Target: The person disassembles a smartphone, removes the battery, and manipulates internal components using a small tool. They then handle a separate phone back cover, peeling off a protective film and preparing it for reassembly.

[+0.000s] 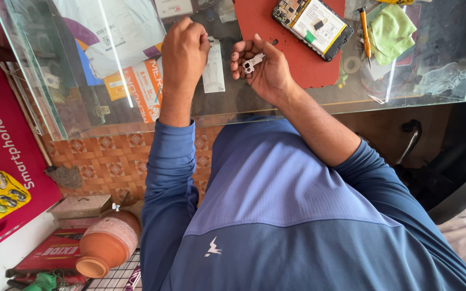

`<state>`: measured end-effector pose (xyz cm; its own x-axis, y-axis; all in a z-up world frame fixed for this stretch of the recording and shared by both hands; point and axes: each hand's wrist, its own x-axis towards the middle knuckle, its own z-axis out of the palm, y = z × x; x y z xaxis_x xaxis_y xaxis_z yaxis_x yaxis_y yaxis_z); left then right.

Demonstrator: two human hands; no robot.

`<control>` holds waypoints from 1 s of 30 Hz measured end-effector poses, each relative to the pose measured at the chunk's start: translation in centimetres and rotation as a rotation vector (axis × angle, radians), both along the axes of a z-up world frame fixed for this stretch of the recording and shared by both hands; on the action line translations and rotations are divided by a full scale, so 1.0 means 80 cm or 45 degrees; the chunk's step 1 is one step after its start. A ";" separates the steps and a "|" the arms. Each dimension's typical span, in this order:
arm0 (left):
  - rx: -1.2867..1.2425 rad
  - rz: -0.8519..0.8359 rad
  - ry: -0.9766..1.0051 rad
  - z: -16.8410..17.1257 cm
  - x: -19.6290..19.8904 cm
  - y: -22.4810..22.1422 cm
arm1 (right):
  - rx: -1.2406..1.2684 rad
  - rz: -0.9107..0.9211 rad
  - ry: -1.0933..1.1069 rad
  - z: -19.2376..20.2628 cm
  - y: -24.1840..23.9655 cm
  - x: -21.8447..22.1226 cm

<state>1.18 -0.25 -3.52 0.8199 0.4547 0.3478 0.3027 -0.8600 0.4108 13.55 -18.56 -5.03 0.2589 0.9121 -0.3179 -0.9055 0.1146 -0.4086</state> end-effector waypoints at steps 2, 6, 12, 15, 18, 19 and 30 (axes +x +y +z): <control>0.050 0.036 0.047 -0.006 0.004 0.000 | -0.002 0.005 -0.010 0.000 0.001 -0.001; 0.016 0.031 0.034 -0.008 0.008 0.002 | -0.005 0.001 -0.021 -0.001 0.002 0.000; -0.424 -0.052 -0.065 0.021 -0.010 0.017 | 0.021 0.013 -0.018 0.001 -0.001 0.002; -0.400 -0.042 -0.023 0.026 -0.009 0.013 | 0.030 0.018 -0.017 0.000 -0.001 0.001; -0.196 -0.058 -0.023 0.020 -0.004 0.006 | 0.037 0.019 -0.020 -0.001 0.000 0.001; -0.113 -0.067 -0.032 0.016 -0.002 0.003 | 0.040 0.020 -0.021 -0.001 0.000 0.001; -0.246 -0.155 -0.061 0.039 0.010 -0.023 | 0.048 -0.014 -0.037 -0.006 0.006 -0.002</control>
<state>1.95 -2.12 -0.37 0.8576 0.4154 0.3034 0.1777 -0.7928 0.5831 13.38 -18.07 -5.52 0.2779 0.9202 -0.2756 -0.8919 0.1406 -0.4297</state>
